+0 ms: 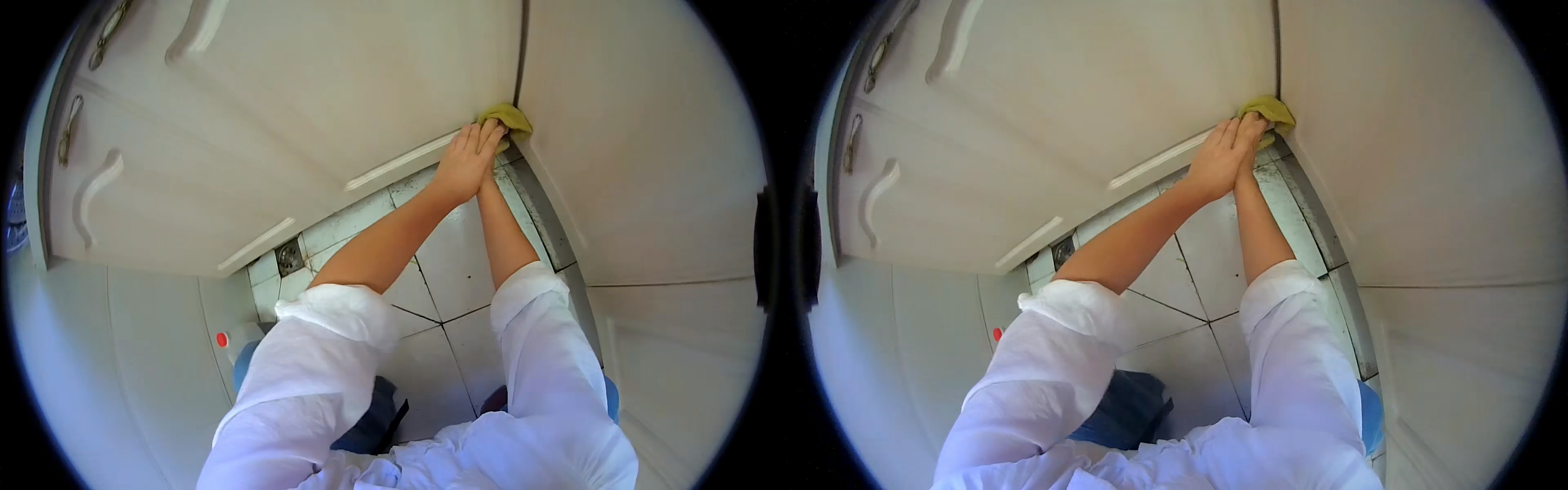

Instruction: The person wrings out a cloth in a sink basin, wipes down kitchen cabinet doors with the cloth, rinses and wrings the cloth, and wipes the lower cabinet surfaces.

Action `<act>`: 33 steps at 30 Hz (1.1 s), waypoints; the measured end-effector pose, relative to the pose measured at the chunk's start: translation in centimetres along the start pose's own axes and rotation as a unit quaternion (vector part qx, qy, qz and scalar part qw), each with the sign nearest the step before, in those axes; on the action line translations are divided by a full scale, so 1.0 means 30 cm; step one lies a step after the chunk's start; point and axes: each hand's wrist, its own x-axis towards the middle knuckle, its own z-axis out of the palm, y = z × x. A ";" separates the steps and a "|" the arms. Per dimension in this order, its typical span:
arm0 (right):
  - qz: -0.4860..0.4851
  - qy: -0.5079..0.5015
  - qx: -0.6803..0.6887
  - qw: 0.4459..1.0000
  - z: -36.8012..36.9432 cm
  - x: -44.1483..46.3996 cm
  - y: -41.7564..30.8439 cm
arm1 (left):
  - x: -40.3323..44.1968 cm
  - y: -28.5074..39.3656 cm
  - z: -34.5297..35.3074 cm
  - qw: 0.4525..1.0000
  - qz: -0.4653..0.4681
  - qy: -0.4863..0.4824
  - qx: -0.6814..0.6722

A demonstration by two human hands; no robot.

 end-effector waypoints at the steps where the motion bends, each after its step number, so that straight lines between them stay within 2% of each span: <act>1: 0.000 -0.015 -0.044 0.999 0.010 0.004 0.014 | -0.021 -0.008 0.010 1.000 -0.010 -0.002 0.006; 3: 0.001 -0.035 -0.133 0.991 0.041 0.005 0.037 | -0.060 -0.011 0.003 0.962 -0.141 -0.071 -0.222; 5: 0.006 -0.043 -0.177 0.983 0.093 -0.008 0.057 | -0.147 -0.050 -0.031 0.955 -0.165 -0.083 -0.231; 7: 0.023 0.025 -0.071 0.997 0.198 -0.062 0.074 | -0.253 -0.085 -0.062 0.947 -0.189 -0.095 -0.241; 8: 0.024 0.022 -0.068 0.997 0.227 -0.103 0.045 | -0.310 -0.103 -0.079 0.919 -0.242 -0.087 -0.299; 9: 0.020 -0.006 -0.084 0.996 0.246 -0.171 0.008 | -0.363 -0.112 -0.091 0.884 -0.294 -0.078 -0.355; 11: -0.004 -0.031 -0.102 0.994 0.318 -0.306 -0.056 | -0.457 -0.103 -0.101 0.779 -0.465 0.011 -0.420; 12: -0.023 -0.028 -0.103 0.994 0.369 -0.368 -0.080 | -0.491 -0.122 -0.118 0.693 -0.527 0.043 -0.490; 13: 0.005 -0.046 -0.081 0.996 0.407 -0.414 -0.111 | -0.534 -0.155 -0.145 0.595 -0.580 0.074 -0.551; 15: 0.045 -0.086 -0.057 0.994 0.466 -0.503 -0.170 | -0.700 -0.268 -0.140 0.512 -0.630 0.059 -0.581; 17: 0.053 -0.107 -0.034 0.992 0.527 -0.604 -0.216 | -0.766 -0.289 -0.174 0.464 -0.666 0.163 -0.561; 18: 0.048 -0.109 -0.013 0.993 0.554 -0.651 -0.236 | -0.781 -0.289 -0.205 0.464 -0.665 0.166 -0.561; 20: 0.073 -0.140 0.007 0.987 0.573 -0.715 -0.298 | -0.808 -0.289 -0.268 0.347 -0.651 0.305 -0.603; 21: 0.102 -0.170 0.024 0.980 0.573 -0.732 -0.321 | -0.822 -0.292 -0.285 0.347 -0.653 0.307 -0.600; 25: 0.110 -0.223 0.053 0.967 0.486 -0.710 -0.366 | -0.861 -0.272 -0.275 0.375 -0.610 0.325 -0.618; 27: 0.158 -0.286 0.047 0.944 0.441 -0.691 -0.351 | -0.817 -0.218 -0.275 0.387 -0.600 0.333 -0.617; 28: 0.157 -0.286 0.043 0.944 0.413 -0.685 -0.341 | -0.802 -0.188 -0.280 0.437 -0.643 0.317 -0.544; 29: 0.096 -0.313 0.047 0.944 0.390 -0.686 -0.307 | -0.784 -0.158 -0.288 0.484 -0.680 0.299 -0.464; 30: 0.035 -0.338 0.052 0.939 0.363 -0.678 -0.286 | -0.800 -0.147 -0.273 0.482 -0.679 0.301 -0.465; 32: 0.057 -0.351 0.048 0.934 0.306 -0.635 -0.239 | -0.825 -0.128 -0.246 0.599 -0.654 0.223 -0.404; 33: 0.083 -0.359 0.044 0.929 0.266 -0.603 -0.207 | -0.820 -0.120 -0.247 0.598 -0.654 0.223 -0.407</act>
